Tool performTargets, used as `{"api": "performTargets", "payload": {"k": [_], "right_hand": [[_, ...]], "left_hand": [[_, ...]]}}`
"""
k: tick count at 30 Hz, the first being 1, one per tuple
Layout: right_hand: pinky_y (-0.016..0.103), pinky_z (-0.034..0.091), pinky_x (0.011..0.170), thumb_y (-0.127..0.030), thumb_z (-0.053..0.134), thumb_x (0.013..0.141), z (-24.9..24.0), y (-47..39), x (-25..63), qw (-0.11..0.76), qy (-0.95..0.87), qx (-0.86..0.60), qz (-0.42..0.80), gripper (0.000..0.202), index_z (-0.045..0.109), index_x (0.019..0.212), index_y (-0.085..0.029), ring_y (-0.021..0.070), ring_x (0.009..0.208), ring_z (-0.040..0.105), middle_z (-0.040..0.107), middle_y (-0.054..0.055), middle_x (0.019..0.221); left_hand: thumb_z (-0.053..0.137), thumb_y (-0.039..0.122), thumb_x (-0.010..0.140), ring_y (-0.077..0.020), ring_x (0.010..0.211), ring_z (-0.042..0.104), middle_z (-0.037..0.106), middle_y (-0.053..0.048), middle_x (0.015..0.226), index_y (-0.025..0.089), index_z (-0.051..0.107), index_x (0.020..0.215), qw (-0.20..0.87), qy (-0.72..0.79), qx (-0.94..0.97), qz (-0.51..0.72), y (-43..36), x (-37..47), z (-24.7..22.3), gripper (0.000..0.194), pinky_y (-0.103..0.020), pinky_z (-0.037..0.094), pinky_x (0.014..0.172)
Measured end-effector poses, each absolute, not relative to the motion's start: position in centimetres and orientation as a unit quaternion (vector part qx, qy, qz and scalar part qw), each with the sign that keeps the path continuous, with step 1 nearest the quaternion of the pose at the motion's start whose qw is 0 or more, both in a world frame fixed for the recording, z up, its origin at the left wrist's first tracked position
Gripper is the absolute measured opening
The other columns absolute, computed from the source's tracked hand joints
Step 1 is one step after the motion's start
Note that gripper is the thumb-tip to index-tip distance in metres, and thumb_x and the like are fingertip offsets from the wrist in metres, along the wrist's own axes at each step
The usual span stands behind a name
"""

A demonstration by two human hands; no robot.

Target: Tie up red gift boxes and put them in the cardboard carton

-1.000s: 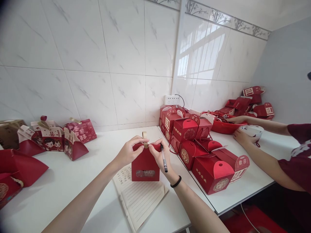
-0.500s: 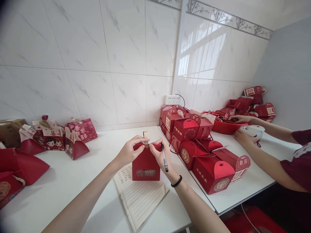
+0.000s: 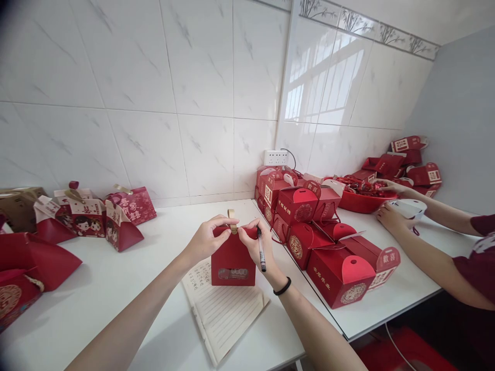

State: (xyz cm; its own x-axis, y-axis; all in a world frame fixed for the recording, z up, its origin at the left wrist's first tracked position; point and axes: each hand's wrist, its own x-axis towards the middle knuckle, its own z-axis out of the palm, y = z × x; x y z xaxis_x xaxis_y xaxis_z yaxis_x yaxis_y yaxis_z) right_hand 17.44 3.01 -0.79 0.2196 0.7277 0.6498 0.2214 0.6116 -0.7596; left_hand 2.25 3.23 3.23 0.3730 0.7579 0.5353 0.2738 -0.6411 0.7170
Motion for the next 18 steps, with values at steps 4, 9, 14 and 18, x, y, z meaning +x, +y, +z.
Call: {"api": "performTargets", "payload": {"k": [4, 9, 14, 18], "right_hand": [[0.027, 0.037, 0.06, -0.032, 0.061, 0.076, -0.85, 2.97, 17.4, 0.671, -0.593, -0.401, 0.192, 0.023, 0.044, 0.067, -0.02, 0.0137, 0.06, 0.045, 0.049, -0.003, 0.064], [0.027, 0.037, 0.06, -0.032, 0.062, 0.076, -1.03, 2.96, 17.47, 0.672, -0.596, -0.397, 0.189, 0.022, 0.045, 0.068, -0.02, 0.0134, 0.061, 0.045, 0.049, -0.003, 0.065], [0.027, 0.038, 0.062, -0.033, 0.061, 0.077, -0.91, 2.85, 17.54, 0.666, -0.604, -0.392, 0.193, 0.022, 0.045, 0.068, -0.02, 0.0139, 0.063, 0.046, 0.05, -0.003, 0.066], [0.028, 0.039, 0.063, -0.032, 0.06, 0.077, -0.92, 2.76, 17.52, 0.67, -0.604, -0.384, 0.197, 0.02, 0.045, 0.069, -0.021, 0.0146, 0.065, 0.048, 0.052, -0.003, 0.068]], "left_hand": [[0.049, 0.01, 0.079, -0.0143, 0.094, 0.06, 0.062, -0.003, 0.099, 0.021, 0.066, 0.101, 0.267, 0.324, 0.786, 0.453, 3.2, 2.26, 3.24, 0.03, -0.028, 0.047, 0.086], [0.05, 0.015, 0.081, -0.0145, 0.092, 0.06, 0.062, -0.004, 0.098, 0.021, 0.067, 0.099, 0.266, 0.325, 0.785, 0.456, 3.07, 2.39, 3.35, 0.025, -0.027, 0.049, 0.084], [0.05, 0.015, 0.081, -0.0149, 0.093, 0.061, 0.063, -0.003, 0.099, 0.021, 0.066, 0.099, 0.262, 0.326, 0.788, 0.452, 3.08, 2.41, 3.39, 0.026, -0.028, 0.049, 0.085], [0.051, 0.015, 0.08, -0.0149, 0.093, 0.061, 0.064, -0.004, 0.101, 0.021, 0.067, 0.099, 0.266, 0.332, 0.786, 0.449, 3.06, 2.34, 3.46, 0.025, -0.028, 0.049, 0.087]]}}
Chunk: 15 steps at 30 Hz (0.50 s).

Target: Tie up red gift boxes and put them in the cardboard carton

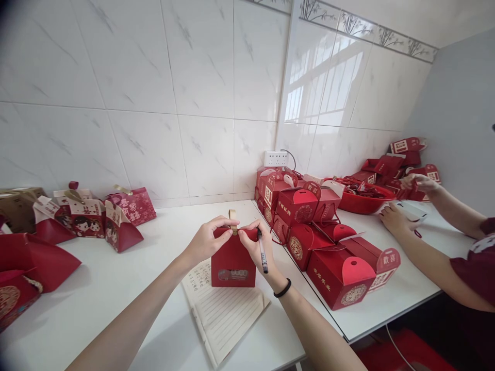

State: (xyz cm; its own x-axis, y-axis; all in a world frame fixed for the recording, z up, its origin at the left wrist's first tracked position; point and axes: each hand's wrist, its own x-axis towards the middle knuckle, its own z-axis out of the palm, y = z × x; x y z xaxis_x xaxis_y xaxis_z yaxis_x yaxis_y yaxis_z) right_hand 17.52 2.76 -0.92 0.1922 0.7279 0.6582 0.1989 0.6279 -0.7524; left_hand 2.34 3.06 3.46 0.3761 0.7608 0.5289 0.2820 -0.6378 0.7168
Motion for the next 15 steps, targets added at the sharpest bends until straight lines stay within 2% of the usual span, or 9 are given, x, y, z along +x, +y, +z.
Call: {"api": "performTargets", "payload": {"k": [15], "right_hand": [[0.027, 0.038, 0.061, -0.029, 0.061, 0.078, -1.1, 2.83, 17.57, 0.669, -0.608, -0.374, 0.207, 0.022, 0.043, 0.069, -0.021, 0.0138, 0.063, 0.047, 0.049, -0.003, 0.068]], "left_hand": [[0.051, 0.015, 0.08, -0.0155, 0.091, 0.062, 0.066, -0.004, 0.1, 0.02, 0.067, 0.096, 0.25, 0.342, 0.79, 0.443, 3.06, 2.28, 3.59, 0.023, -0.029, 0.05, 0.085]]}}
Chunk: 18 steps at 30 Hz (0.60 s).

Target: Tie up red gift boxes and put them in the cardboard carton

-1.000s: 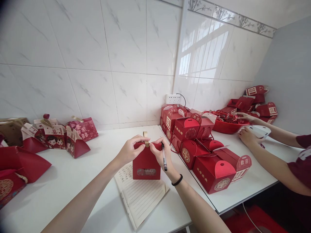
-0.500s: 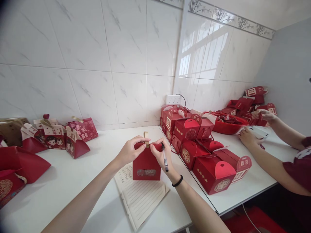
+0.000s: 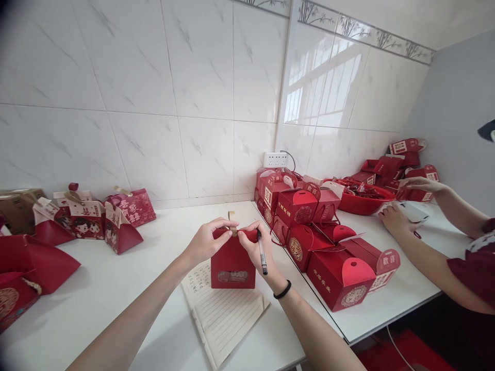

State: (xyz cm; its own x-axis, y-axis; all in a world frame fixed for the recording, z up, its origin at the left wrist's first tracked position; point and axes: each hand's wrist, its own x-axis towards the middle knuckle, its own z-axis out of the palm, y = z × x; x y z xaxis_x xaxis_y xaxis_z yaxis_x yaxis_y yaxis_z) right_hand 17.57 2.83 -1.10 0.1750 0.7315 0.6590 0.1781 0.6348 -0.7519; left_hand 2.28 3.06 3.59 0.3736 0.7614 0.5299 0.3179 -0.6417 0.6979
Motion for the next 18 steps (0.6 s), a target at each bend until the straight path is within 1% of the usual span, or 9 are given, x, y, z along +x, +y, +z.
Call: {"api": "performTargets", "payload": {"k": [5, 11, 14, 18], "right_hand": [[0.028, 0.039, 0.065, -0.029, 0.062, 0.078, -1.07, 2.69, 17.57, 0.674, -0.605, -0.364, 0.22, 0.021, 0.044, 0.071, -0.021, 0.0144, 0.066, 0.048, 0.051, -0.002, 0.07], [0.027, 0.039, 0.062, -0.03, 0.062, 0.077, -1.09, 2.66, 17.6, 0.669, -0.608, -0.37, 0.215, 0.022, 0.044, 0.07, -0.021, 0.0146, 0.064, 0.049, 0.051, -0.003, 0.069], [0.028, 0.04, 0.064, -0.031, 0.062, 0.078, -1.18, 2.88, 17.56, 0.668, -0.606, -0.374, 0.218, 0.021, 0.045, 0.07, -0.021, 0.0149, 0.065, 0.05, 0.053, -0.003, 0.069], [0.03, 0.042, 0.067, -0.034, 0.062, 0.076, -0.75, 2.95, 17.42, 0.674, -0.598, -0.383, 0.204, 0.021, 0.046, 0.072, -0.021, 0.016, 0.067, 0.052, 0.055, -0.001, 0.07]], "left_hand": [[0.051, 0.011, 0.079, -0.0148, 0.092, 0.062, 0.064, -0.004, 0.099, 0.019, 0.065, 0.099, 0.23, 0.323, 0.801, 0.449, 3.28, 2.32, 3.29, 0.026, -0.028, 0.049, 0.086], [0.051, 0.016, 0.082, -0.0154, 0.095, 0.062, 0.065, -0.004, 0.101, 0.02, 0.064, 0.101, 0.232, 0.33, 0.802, 0.441, 3.23, 2.24, 3.19, 0.023, -0.029, 0.05, 0.086], [0.05, 0.015, 0.082, -0.0152, 0.094, 0.063, 0.065, -0.004, 0.101, 0.02, 0.064, 0.1, 0.225, 0.333, 0.803, 0.439, 3.42, 2.23, 3.13, 0.023, -0.028, 0.05, 0.087], [0.05, 0.015, 0.08, -0.0152, 0.091, 0.063, 0.066, -0.003, 0.096, 0.02, 0.063, 0.097, 0.175, 0.314, 0.813, 0.457, 3.33, 2.43, 3.27, 0.021, -0.029, 0.049, 0.087]]}}
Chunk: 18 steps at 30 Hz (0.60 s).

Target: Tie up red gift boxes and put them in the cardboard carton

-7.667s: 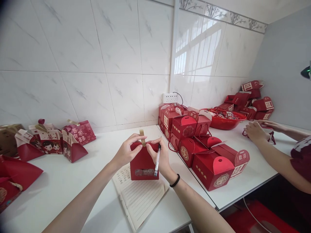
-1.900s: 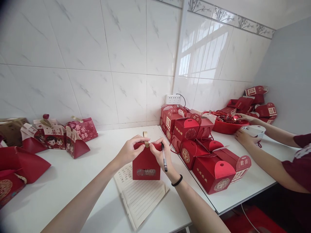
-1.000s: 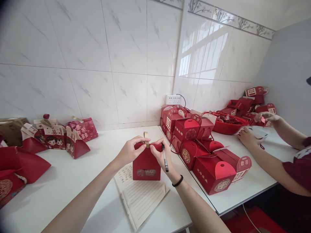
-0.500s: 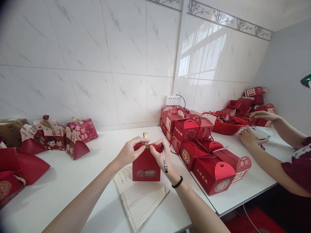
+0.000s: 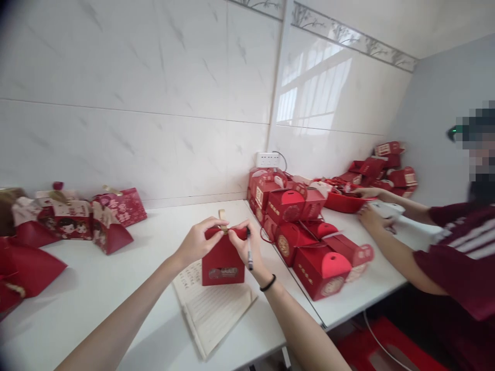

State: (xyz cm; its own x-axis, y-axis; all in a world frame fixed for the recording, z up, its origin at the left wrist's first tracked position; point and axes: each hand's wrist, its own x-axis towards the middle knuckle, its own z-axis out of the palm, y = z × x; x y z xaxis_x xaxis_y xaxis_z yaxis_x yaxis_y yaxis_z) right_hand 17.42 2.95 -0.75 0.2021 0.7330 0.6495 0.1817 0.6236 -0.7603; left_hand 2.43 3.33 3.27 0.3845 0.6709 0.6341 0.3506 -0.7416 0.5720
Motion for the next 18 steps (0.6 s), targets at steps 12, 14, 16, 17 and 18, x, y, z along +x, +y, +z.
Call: {"api": "performTargets", "payload": {"k": [12, 14, 16, 17, 18], "right_hand": [[0.032, 0.048, 0.07, -0.028, 0.059, 0.072, 3.0, -6.0, 15.0, 0.676, -0.593, -0.287, 0.33, 0.02, 0.04, 0.074, -0.023, 0.0175, 0.07, 0.061, 0.064, -0.001, 0.073], [0.032, 0.048, 0.069, -0.029, 0.059, 0.072, 2.7, -7.1, 14.4, 0.67, -0.596, -0.278, 0.344, 0.02, 0.04, 0.073, -0.023, 0.0171, 0.069, 0.061, 0.064, -0.001, 0.073], [0.032, 0.048, 0.069, -0.031, 0.06, 0.073, 2.3, -7.9, 13.6, 0.665, -0.6, -0.268, 0.355, 0.022, 0.04, 0.073, -0.022, 0.0172, 0.069, 0.061, 0.065, -0.001, 0.074], [0.033, 0.048, 0.07, -0.031, 0.061, 0.073, 2.0, -8.3, 13.2, 0.662, -0.603, -0.263, 0.359, 0.022, 0.04, 0.073, -0.022, 0.0173, 0.07, 0.062, 0.065, 0.0, 0.074], [0.033, 0.048, 0.071, -0.032, 0.061, 0.074, 1.8, -8.6, 12.7, 0.66, -0.607, -0.257, 0.361, 0.023, 0.04, 0.073, -0.022, 0.0175, 0.07, 0.062, 0.065, 0.0, 0.074]], "left_hand": [[0.048, 0.023, 0.085, -0.014, 0.081, 0.062, 0.063, 0.0, 0.09, 0.024, 0.06, 0.099, 0.053, 0.348, 0.806, 0.476, -7.7, 0.6, 6.3, 0.018, -0.022, 0.051, 0.068], [0.046, 0.022, 0.086, -0.0144, 0.082, 0.061, 0.062, -0.001, 0.09, 0.023, 0.06, 0.099, 0.047, 0.364, 0.8, 0.474, -9.4, 0.1, 6.2, 0.018, -0.023, 0.051, 0.07], [0.045, 0.021, 0.087, -0.0151, 0.084, 0.061, 0.062, -0.002, 0.09, 0.022, 0.06, 0.099, 0.046, 0.379, 0.795, 0.472, -10.9, -0.7, 6.0, 0.019, -0.025, 0.051, 0.074], [0.045, 0.021, 0.087, -0.0152, 0.084, 0.061, 0.062, -0.002, 0.091, 0.022, 0.06, 0.099, 0.049, 0.386, 0.792, 0.47, -11.5, -1.1, 5.8, 0.019, -0.026, 0.05, 0.075], [0.045, 0.02, 0.087, -0.0152, 0.084, 0.061, 0.062, -0.003, 0.091, 0.021, 0.06, 0.1, 0.053, 0.393, 0.79, 0.468, -12.1, -1.6, 5.7, 0.02, -0.026, 0.05, 0.076]]}}
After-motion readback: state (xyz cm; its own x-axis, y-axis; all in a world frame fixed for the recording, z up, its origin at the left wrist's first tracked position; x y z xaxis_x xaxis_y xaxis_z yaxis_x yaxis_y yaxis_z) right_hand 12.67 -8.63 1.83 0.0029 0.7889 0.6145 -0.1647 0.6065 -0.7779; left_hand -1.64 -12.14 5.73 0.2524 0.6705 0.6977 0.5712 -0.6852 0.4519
